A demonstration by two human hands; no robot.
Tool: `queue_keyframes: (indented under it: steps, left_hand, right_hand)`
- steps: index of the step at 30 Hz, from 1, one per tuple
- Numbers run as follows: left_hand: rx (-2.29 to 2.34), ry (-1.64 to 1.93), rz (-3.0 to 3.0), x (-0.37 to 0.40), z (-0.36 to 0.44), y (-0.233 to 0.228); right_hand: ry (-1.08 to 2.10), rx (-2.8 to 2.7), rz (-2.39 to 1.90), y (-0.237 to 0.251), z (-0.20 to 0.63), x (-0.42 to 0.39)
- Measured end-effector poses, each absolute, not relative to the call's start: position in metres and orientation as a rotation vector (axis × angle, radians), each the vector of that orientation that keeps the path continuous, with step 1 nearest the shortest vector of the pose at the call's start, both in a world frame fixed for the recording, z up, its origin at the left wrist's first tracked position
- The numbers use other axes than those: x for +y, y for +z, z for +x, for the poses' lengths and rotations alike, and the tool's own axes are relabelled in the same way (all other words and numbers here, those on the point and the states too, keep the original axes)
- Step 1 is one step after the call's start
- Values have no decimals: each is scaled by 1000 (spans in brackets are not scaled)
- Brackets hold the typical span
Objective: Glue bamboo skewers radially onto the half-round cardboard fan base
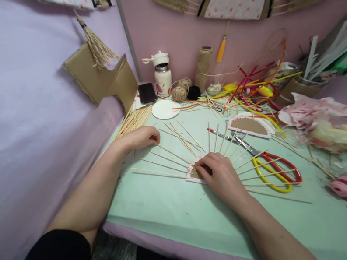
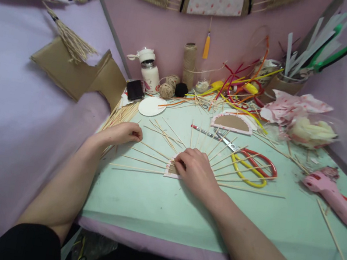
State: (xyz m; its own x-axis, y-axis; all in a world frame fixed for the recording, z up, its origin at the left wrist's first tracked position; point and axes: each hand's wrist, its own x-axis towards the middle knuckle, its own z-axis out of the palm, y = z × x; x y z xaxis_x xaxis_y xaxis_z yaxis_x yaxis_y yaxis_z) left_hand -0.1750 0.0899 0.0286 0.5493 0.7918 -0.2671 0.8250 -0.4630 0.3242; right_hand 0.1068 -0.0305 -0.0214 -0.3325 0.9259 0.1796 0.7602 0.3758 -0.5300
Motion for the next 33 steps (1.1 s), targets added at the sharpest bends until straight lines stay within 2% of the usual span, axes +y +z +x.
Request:
queue_keyframes:
  steps: [12,20,25,33]
  left_hand:
    - [1404,-54,2335,88,-177,42]
    - [1383,11,2631,114,-153,63]
    - [1307,-206,2645,124,-131,48]
    - [1291,-185,2634,130,-132,24]
  right_hand:
    - [509,-2147,-1436,-21,106,-31]
    - [429,-1990,-1428,-18,113,-30]
    - [439,-1971,-1473,-19,118,-30]
    - [433,-1955,-1488,-19,120,-28]
